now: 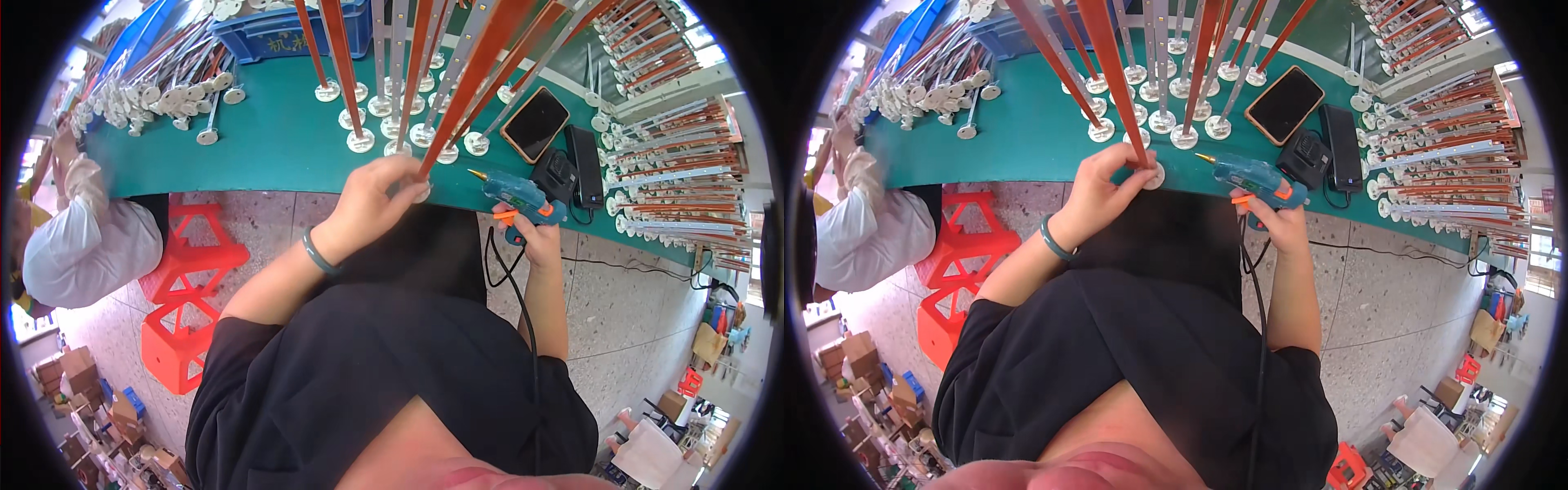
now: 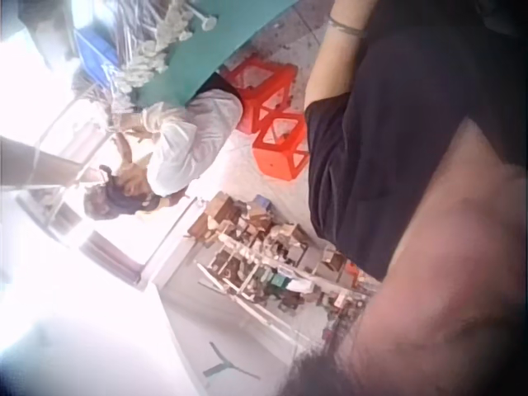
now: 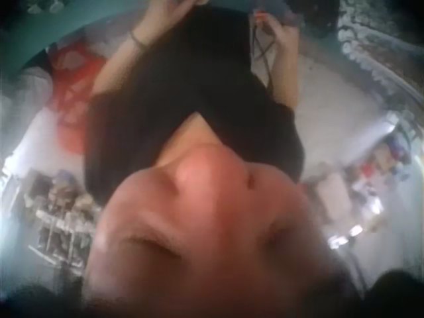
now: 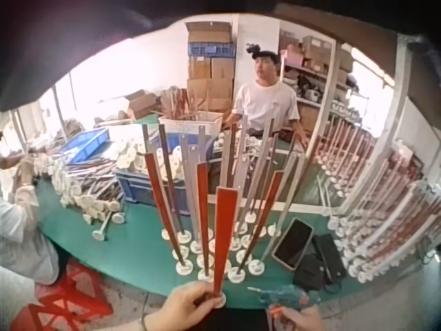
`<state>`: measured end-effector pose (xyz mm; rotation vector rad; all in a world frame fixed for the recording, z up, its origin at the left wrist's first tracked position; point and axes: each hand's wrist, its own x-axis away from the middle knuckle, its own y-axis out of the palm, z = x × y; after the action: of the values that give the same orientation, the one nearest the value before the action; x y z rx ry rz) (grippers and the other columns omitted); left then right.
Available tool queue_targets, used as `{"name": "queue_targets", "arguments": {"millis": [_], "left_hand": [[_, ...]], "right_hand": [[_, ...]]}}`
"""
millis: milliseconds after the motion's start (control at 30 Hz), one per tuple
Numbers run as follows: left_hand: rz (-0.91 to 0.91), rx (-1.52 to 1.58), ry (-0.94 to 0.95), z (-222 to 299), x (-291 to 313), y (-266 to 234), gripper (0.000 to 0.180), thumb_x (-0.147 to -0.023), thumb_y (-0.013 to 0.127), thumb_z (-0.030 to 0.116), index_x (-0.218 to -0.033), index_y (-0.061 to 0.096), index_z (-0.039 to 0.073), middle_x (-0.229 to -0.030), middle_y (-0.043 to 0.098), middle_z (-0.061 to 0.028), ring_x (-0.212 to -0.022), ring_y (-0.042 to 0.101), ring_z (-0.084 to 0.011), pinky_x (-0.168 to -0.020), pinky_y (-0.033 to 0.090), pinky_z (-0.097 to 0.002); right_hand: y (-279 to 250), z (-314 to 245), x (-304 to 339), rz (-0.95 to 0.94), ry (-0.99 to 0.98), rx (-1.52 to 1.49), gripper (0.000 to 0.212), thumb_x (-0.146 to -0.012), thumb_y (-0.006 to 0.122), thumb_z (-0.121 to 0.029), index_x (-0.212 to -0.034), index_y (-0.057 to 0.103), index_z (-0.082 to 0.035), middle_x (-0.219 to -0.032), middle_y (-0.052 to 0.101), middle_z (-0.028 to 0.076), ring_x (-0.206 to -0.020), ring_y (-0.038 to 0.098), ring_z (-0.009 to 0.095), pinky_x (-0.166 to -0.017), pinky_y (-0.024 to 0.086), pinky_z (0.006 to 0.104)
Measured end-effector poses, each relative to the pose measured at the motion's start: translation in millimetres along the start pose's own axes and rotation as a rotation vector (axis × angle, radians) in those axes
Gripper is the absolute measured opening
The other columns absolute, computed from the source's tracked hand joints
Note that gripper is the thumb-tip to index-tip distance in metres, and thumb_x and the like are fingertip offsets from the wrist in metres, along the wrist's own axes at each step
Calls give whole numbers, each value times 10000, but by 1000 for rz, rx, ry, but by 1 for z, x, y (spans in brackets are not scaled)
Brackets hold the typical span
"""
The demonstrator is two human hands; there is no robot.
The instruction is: The person assembles lighting components by picking up circular bases with attached LED strips, applying adhesive to them with a hot glue gun, and positioning them upright on the workbench.
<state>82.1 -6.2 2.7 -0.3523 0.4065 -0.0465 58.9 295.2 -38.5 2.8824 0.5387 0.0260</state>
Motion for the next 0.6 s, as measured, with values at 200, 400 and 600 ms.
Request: {"name": "queue_targets", "arguments": {"millis": [200,400,600], "left_hand": [[31,-121,6,-6,-14,1,103,-833,703,86,-896,656,18,-817,641,-116,-751,627,-278,-679,493,-341],[-60,-136,-59,1,-21,-3,93,-827,700,70,-875,648,11,-787,640,-122,-720,641,-279,-651,502,-350],[-121,-142,29,3,-26,-1,57,-816,684,38,-851,645,16,-770,637,-125,-734,646,-301,-660,506,-363]], "right_hand": [[15,-13,-7,-86,58,252,259,-854,703,-43,-1097,630,10,-984,710,70,-836,655,119,-742,530,268],[27,-15,-12,-136,-39,445,219,-835,751,-88,-1004,643,1,-896,699,51,-800,631,108,-728,494,261],[42,-24,-15,-103,-30,652,275,-802,790,-171,-918,602,-7,-744,593,68,-670,532,144,-639,451,286]]}}
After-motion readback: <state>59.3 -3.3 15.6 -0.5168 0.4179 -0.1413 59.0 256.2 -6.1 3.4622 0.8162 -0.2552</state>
